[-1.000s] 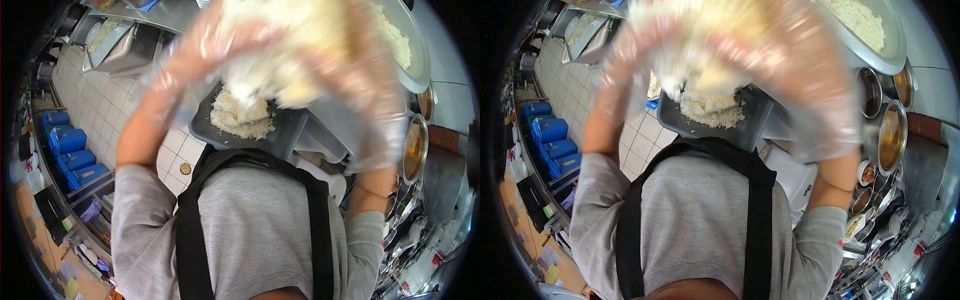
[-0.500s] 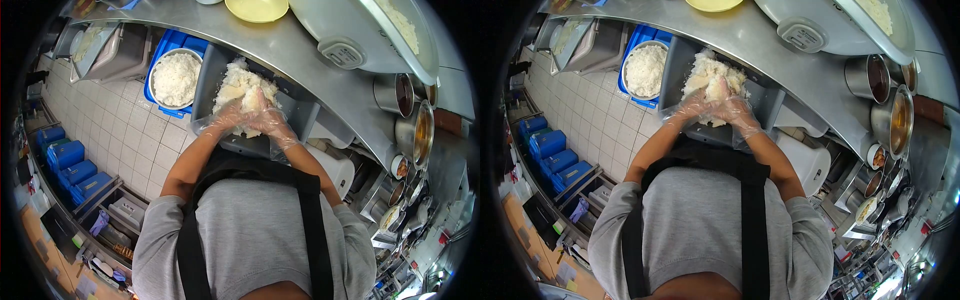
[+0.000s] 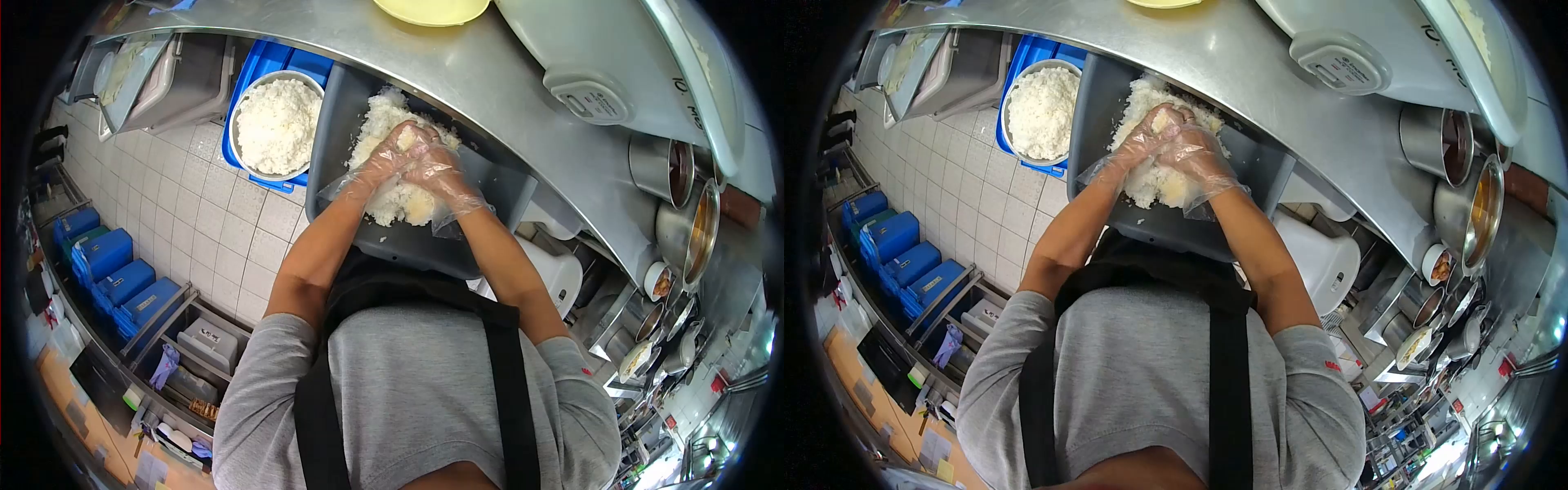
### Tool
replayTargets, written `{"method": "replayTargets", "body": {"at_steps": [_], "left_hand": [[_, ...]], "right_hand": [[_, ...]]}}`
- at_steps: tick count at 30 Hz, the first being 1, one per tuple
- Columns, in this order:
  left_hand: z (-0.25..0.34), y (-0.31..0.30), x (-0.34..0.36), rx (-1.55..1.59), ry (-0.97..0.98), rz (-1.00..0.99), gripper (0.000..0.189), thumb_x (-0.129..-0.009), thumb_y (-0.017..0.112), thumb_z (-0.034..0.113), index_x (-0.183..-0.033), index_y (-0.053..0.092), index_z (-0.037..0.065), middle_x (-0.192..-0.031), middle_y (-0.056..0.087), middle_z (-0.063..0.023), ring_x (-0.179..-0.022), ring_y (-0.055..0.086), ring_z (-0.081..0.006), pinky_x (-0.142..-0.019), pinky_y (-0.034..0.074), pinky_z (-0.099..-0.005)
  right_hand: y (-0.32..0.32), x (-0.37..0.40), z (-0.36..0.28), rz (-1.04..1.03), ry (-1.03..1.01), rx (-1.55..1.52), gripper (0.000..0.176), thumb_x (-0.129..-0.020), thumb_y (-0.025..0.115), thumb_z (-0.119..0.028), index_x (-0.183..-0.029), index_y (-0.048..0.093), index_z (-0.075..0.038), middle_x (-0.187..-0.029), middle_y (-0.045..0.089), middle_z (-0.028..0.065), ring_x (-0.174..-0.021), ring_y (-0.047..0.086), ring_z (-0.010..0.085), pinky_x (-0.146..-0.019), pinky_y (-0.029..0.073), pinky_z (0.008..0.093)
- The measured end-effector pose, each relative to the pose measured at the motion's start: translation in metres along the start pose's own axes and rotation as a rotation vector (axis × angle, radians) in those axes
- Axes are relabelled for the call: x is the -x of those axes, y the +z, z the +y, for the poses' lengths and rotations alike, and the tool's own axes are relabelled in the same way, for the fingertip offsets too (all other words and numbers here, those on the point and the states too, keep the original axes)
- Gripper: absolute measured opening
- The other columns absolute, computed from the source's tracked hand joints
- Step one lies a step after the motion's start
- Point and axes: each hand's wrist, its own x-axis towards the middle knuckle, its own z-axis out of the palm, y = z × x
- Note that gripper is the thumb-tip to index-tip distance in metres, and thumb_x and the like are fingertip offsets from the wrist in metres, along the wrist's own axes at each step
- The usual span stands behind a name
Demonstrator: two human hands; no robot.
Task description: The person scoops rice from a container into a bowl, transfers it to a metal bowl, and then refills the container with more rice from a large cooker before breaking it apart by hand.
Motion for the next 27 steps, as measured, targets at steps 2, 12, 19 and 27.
{"method": "replayTargets", "body": {"at_steps": [2, 12, 19, 27], "left_hand": [[0.004, 0.002, 0.001, 0.079, -0.031, 0.019, 0.075, -0.076, 0.074, 0.039, -0.135, 0.039, 0.008, -0.117, 0.057, -0.0127, -0.107, 0.054, -0.0187, -0.090, 0.044, -0.0291], [-0.008, 0.000, -0.007, 0.397, -0.031, 0.304, 0.043, -0.081, 0.071, 0.030, -0.113, 0.059, 0.003, -0.094, 0.065, -0.0065, -0.081, 0.060, -0.0131, -0.073, 0.050, -0.0272], [0.040, -0.005, 0.017, 0.662, -0.461, 0.291, 0.060, -0.085, 0.059, 0.051, -0.124, 0.051, 0.006, -0.114, 0.059, -0.0130, -0.100, 0.060, -0.0233, -0.084, 0.051, -0.0368], [0.037, -0.012, 0.010, 0.683, -0.394, 0.160, 0.077, -0.082, 0.058, 0.056, -0.137, 0.036, 0.006, -0.128, 0.051, -0.0174, -0.116, 0.051, -0.0297, -0.086, 0.048, -0.0414]], "right_hand": [[0.006, -0.008, 0.009, 0.053, -0.058, -0.073, 0.077, -0.069, 0.072, -0.034, -0.134, 0.038, -0.012, -0.135, 0.042, 0.0214, -0.118, 0.049, 0.0351, -0.096, 0.043, 0.0407], [0.007, -0.008, 0.015, 0.101, -0.079, -0.384, 0.047, -0.076, 0.070, -0.020, -0.119, 0.054, -0.009, -0.103, 0.065, 0.0145, -0.095, 0.062, 0.0218, -0.083, 0.048, 0.0341], [0.021, -0.026, 0.023, 0.224, 0.081, -0.844, 0.050, -0.082, 0.068, -0.022, -0.125, 0.049, -0.006, -0.107, 0.062, 0.0102, -0.097, 0.057, 0.0182, -0.085, 0.046, 0.0329], [0.006, -0.021, -0.020, 0.116, -0.077, -0.318, 0.103, -0.056, 0.080, -0.028, -0.142, 0.026, -0.016, -0.145, 0.013, 0.0287, -0.130, 0.029, 0.0444, -0.106, 0.033, 0.0411]]}}
